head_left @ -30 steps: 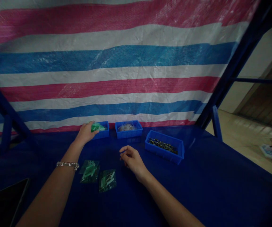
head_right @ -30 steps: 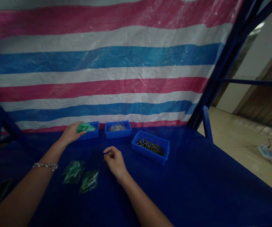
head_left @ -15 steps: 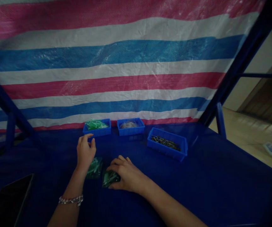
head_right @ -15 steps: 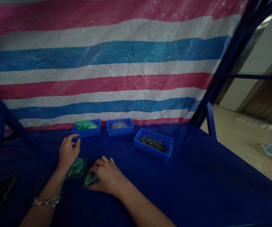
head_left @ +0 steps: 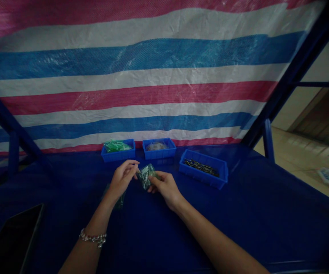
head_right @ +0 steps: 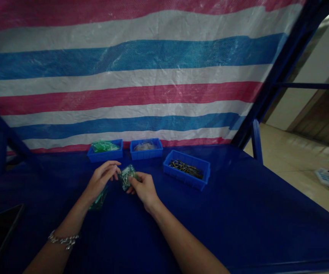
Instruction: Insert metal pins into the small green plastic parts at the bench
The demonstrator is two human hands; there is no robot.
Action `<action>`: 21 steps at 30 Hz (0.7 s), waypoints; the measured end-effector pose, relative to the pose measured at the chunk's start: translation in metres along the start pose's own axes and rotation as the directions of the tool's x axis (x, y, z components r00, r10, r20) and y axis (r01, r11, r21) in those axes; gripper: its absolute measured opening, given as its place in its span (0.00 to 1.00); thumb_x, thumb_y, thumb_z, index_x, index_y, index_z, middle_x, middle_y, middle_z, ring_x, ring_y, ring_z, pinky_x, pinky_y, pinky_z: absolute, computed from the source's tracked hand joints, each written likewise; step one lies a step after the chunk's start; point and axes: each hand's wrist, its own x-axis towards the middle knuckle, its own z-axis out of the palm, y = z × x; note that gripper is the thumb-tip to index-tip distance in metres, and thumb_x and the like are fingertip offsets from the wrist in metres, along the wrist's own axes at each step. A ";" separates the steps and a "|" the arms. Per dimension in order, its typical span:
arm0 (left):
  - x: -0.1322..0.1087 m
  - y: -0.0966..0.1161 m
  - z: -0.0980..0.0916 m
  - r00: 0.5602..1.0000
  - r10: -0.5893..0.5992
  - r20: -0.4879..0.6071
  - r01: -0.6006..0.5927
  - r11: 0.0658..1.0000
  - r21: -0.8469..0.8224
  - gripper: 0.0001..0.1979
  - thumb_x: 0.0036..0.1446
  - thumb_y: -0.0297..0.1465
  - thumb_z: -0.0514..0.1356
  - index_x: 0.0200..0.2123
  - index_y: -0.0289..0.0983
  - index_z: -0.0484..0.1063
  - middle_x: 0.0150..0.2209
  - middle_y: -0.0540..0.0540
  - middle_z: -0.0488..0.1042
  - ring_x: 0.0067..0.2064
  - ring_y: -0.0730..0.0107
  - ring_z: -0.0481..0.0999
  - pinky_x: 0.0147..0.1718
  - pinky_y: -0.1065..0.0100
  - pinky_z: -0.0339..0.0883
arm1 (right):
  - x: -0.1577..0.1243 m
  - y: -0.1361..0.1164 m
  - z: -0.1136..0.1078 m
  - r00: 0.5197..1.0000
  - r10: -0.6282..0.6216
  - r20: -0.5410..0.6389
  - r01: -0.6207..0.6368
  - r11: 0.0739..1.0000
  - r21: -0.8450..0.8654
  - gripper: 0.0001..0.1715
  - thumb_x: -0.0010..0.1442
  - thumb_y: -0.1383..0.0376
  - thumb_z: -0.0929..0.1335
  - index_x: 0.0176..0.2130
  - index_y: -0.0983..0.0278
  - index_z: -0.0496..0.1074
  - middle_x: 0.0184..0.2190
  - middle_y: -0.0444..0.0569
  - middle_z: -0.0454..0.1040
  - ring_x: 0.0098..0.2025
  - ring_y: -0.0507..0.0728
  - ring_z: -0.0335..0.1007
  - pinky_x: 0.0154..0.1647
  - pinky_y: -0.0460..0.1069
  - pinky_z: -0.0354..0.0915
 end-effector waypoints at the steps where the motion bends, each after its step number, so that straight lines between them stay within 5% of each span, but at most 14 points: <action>1: 0.000 0.001 0.002 0.999 -0.030 0.039 0.031 0.999 -0.024 0.14 0.49 0.37 0.54 0.37 0.34 0.65 0.26 0.49 0.69 0.24 0.75 0.67 0.24 0.72 0.60 | 0.001 0.000 -0.001 1.000 0.017 -0.003 -0.017 0.997 0.074 0.13 0.47 0.59 0.66 0.26 0.68 0.67 0.17 0.43 0.67 0.17 0.48 0.62 0.18 0.43 0.54; 13: -0.001 -0.002 0.007 0.980 -0.137 0.142 0.149 0.986 -0.075 0.11 0.44 0.35 0.60 0.27 0.32 0.68 0.24 0.48 0.70 0.25 0.74 0.68 0.26 0.72 0.60 | 0.000 -0.001 -0.002 0.998 0.070 0.006 -0.070 0.985 0.155 0.12 0.48 0.61 0.65 0.24 0.69 0.67 0.17 0.45 0.70 0.14 0.47 0.63 0.15 0.42 0.48; 21: -0.001 0.003 0.007 0.987 -0.146 0.061 0.149 0.988 -0.045 0.12 0.44 0.38 0.59 0.26 0.33 0.68 0.20 0.52 0.67 0.22 0.76 0.64 0.22 0.74 0.56 | -0.001 -0.001 -0.003 0.995 0.097 0.014 -0.098 0.977 0.190 0.14 0.45 0.58 0.68 0.26 0.68 0.68 0.19 0.44 0.70 0.15 0.46 0.62 0.15 0.41 0.50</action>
